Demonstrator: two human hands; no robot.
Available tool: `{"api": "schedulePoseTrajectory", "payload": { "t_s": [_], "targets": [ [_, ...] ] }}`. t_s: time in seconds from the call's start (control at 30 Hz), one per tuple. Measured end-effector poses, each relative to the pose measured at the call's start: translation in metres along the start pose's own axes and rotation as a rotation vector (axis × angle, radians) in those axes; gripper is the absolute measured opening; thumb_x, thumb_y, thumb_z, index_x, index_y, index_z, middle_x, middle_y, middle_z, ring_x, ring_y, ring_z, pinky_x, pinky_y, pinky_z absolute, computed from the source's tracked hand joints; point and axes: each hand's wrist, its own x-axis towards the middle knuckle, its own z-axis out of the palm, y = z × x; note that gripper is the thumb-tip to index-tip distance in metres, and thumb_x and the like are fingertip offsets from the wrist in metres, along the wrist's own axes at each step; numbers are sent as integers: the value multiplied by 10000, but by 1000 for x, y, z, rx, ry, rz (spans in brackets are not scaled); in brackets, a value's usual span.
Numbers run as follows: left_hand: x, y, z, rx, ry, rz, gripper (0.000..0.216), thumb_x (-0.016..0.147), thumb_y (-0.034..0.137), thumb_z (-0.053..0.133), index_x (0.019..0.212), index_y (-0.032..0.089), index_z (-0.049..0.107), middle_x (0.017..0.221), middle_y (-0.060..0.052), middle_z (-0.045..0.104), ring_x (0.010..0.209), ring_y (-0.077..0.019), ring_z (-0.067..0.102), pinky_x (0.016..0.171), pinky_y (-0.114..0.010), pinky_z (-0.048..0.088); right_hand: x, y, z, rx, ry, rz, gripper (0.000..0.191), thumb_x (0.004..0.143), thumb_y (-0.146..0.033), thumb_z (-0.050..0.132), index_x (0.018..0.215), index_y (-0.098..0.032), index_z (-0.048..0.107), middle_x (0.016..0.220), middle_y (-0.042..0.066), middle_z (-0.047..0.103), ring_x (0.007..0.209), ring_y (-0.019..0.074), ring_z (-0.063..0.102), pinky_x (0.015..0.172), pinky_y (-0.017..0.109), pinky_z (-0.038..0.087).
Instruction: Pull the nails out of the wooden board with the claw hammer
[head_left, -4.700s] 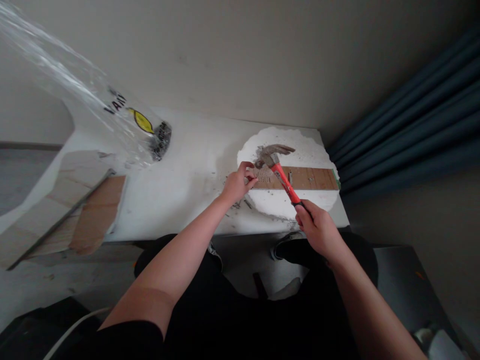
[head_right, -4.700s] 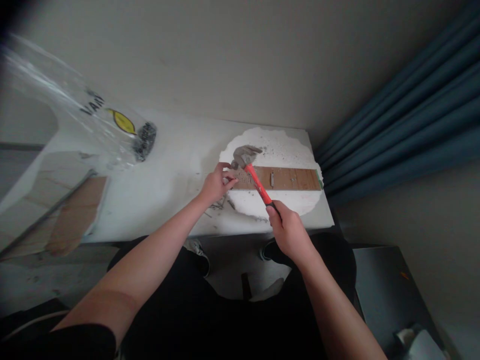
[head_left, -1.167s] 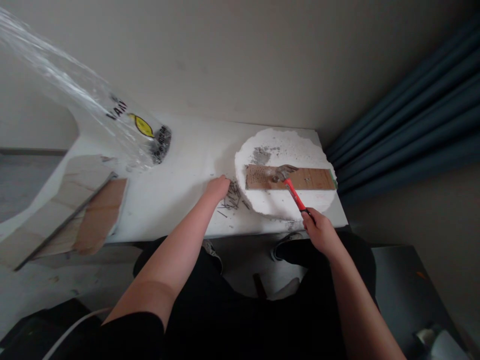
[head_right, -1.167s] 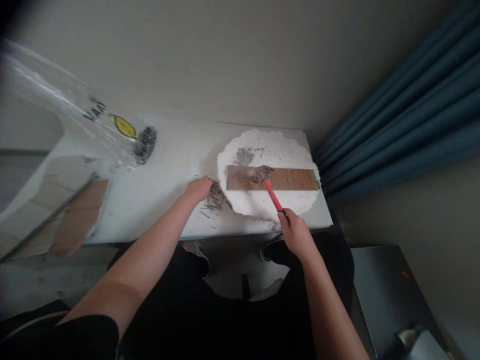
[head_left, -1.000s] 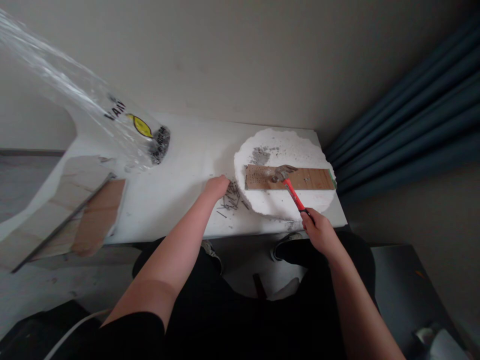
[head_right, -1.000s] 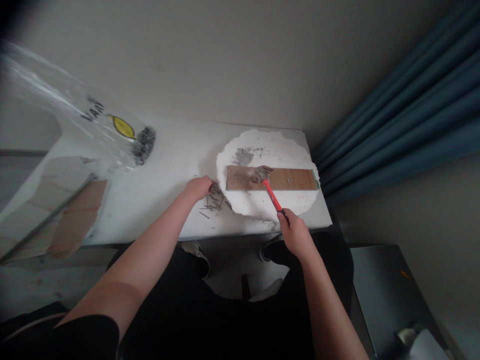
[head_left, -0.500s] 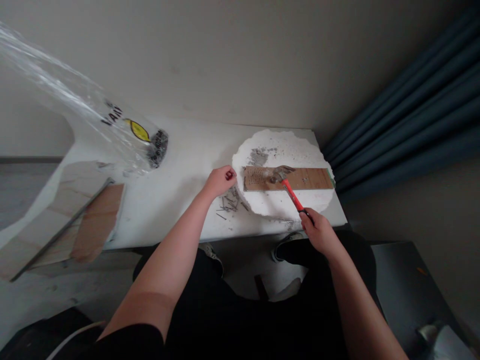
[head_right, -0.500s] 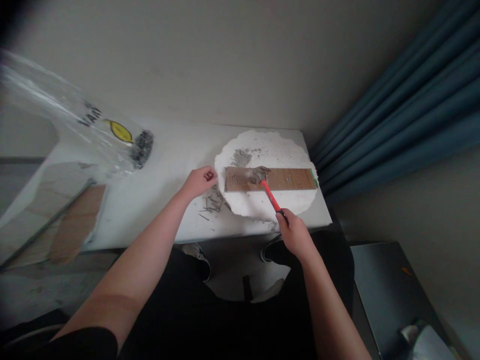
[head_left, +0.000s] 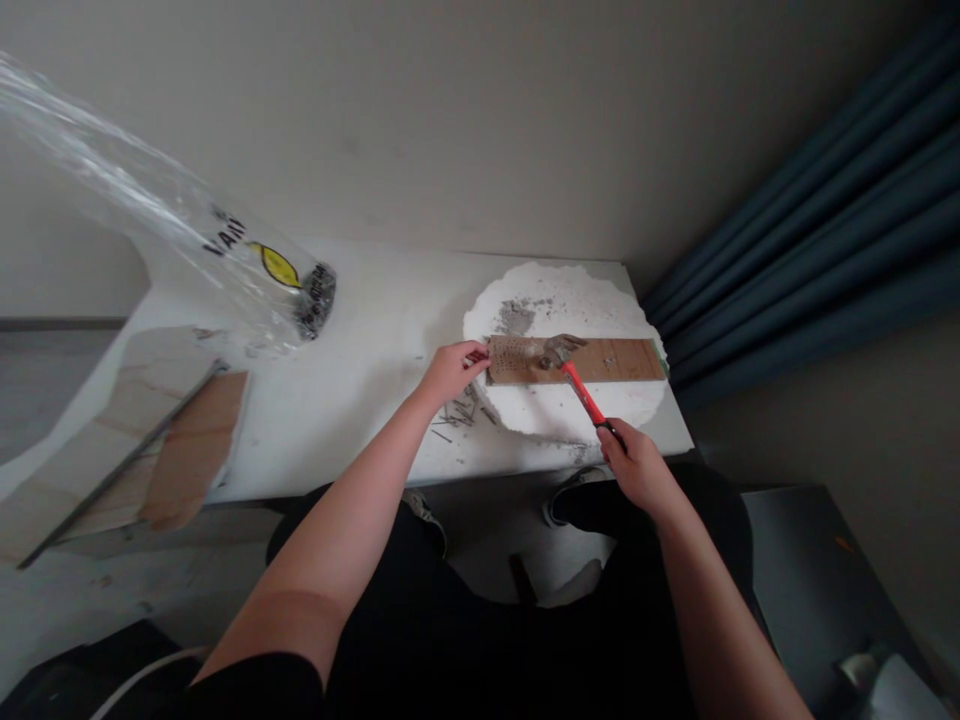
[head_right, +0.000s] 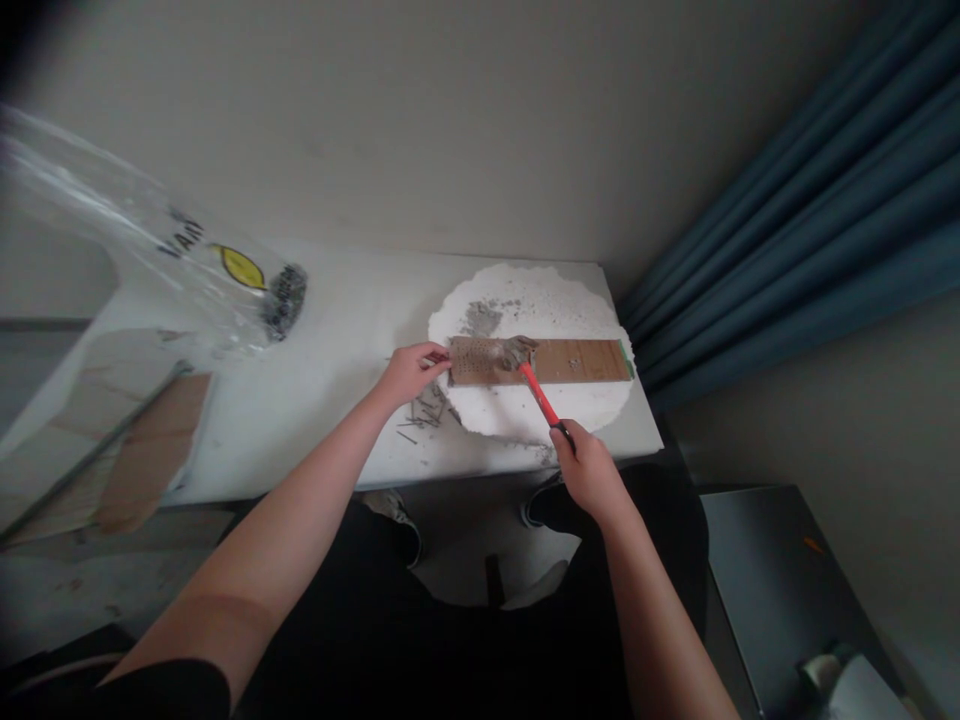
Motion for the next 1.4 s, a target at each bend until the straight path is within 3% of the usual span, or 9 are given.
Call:
{"api": "schedulePoseTrajectory", "payload": {
  "t_s": [0.17,0.4,1.2,1.4],
  "targets": [
    [0,7,6,-73,74,-34,226,836,356,659,965,175,697,934,-63,746,863,-177,682,772,-297,542,0,-1,0,5,-6,6,326,997,-486,418,886,-212,556,712,28,602,634,185,534,606,293,376],
    [-1,15,16,-60,31,5,187,844,321,675,964,182,711,916,-40,745,836,-158,666,834,-307,522,0,-1,-1,-7,0,-4,331,994,-488,420,885,-210,561,755,40,621,655,187,543,613,294,383],
    [-4,20,19,62,-7,48,160,879,324,637,956,198,699,924,-33,754,831,-165,674,827,-297,507,2,-4,-3,-8,-10,10,317,991,-486,413,838,-229,517,689,17,590,612,178,524,583,288,363],
    [-5,18,21,88,20,39,201,860,264,668,1048,202,633,926,-28,750,830,-161,679,817,-287,505,-6,-24,-10,36,-3,-2,332,1006,-495,392,840,-231,507,650,7,562,580,170,508,556,283,348]
  ]
}}
